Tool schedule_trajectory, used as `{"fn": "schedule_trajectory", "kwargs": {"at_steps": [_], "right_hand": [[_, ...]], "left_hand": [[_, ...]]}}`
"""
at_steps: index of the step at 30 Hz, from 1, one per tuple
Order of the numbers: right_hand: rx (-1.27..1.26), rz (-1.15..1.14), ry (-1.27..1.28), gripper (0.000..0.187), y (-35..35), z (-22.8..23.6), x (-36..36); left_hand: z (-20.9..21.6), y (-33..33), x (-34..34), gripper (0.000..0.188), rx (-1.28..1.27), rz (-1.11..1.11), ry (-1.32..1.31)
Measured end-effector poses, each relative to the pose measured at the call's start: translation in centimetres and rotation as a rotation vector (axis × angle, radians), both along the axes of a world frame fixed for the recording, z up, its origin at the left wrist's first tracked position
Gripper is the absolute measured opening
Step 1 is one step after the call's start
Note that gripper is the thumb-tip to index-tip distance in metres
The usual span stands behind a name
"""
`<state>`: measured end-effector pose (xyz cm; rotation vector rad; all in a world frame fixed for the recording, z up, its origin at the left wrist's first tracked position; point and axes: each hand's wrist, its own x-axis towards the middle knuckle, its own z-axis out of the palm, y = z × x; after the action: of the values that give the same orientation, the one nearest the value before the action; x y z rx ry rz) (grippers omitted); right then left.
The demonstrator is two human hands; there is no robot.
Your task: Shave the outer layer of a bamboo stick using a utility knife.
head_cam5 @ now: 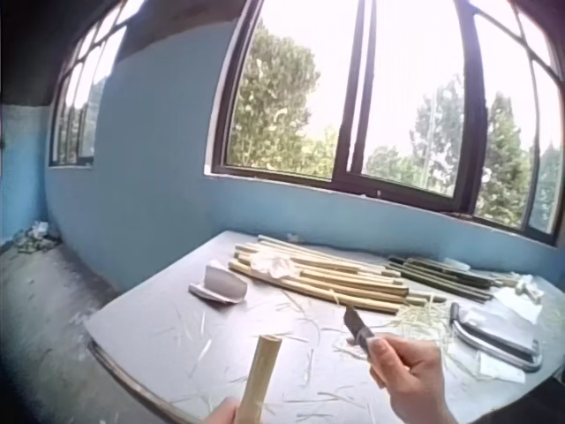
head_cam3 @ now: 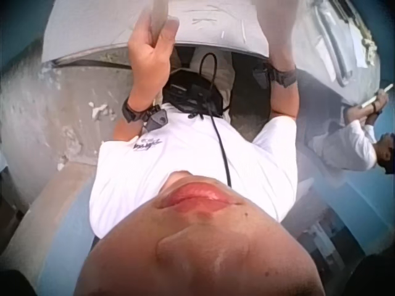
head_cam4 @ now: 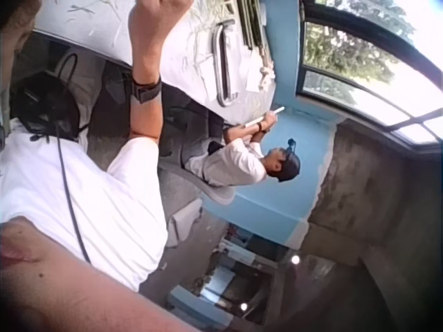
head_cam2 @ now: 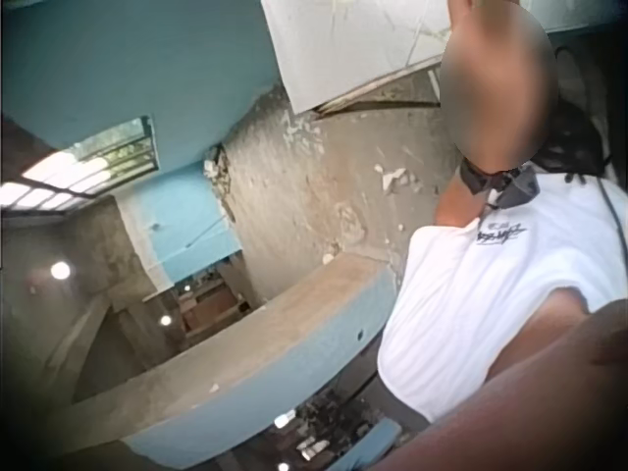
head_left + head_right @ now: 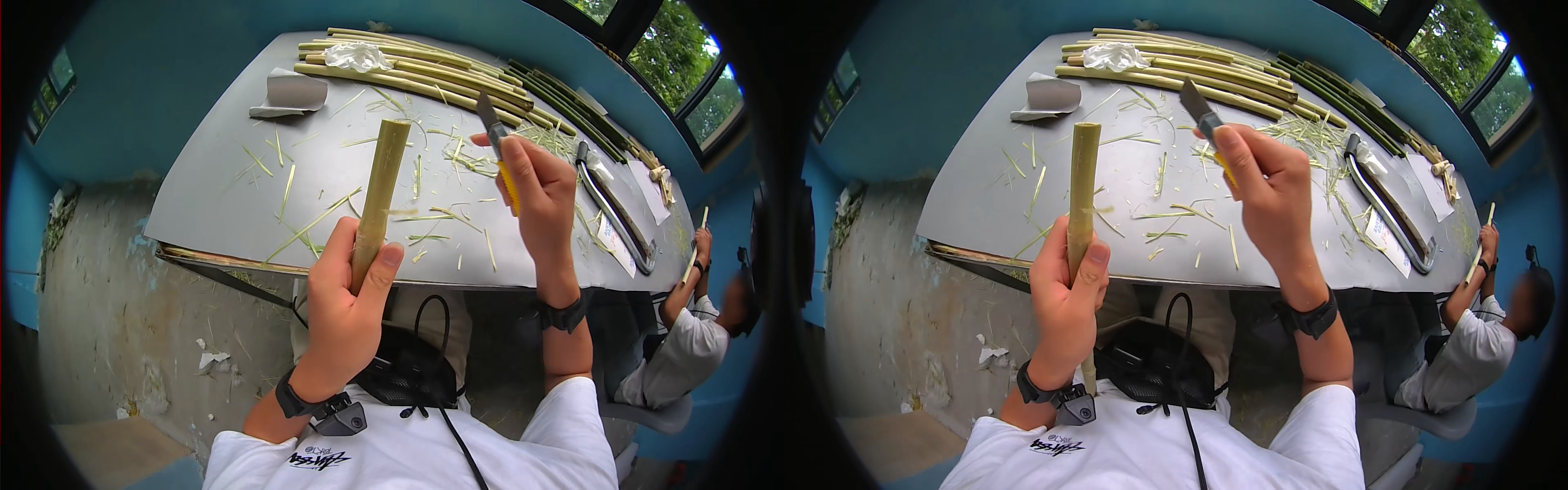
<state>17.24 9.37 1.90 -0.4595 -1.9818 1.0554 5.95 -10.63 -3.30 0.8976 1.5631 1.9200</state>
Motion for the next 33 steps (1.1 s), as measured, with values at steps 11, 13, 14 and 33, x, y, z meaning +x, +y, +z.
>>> {"fn": "schedule_trajectory", "kwargs": {"at_steps": [11, 13, 14, 33], "right_hand": [[0.352, 0.303, -0.305, 0.018, -3.8, -0.3, -0.2], [0.414, 0.309, -0.350, 0.018, -3.9, 0.1, -0.3], [0.408, 0.304, -0.387, 0.019, -3.9, 0.2, -0.3], [0.392, 0.297, -0.638, 0.028, -4.4, 2.6, -0.6]], "left_hand": [[0.3, 0.1, -0.7, 0.024, 0.078, -0.188, -0.211], [0.4, 0.2, -0.2, 0.025, 0.097, -0.149, -0.095], [0.2, 0.3, -0.2, 0.025, 0.097, -0.144, -0.098], [-1.6, 1.2, 0.2, 0.034, 0.057, 0.035, 0.274]]}}
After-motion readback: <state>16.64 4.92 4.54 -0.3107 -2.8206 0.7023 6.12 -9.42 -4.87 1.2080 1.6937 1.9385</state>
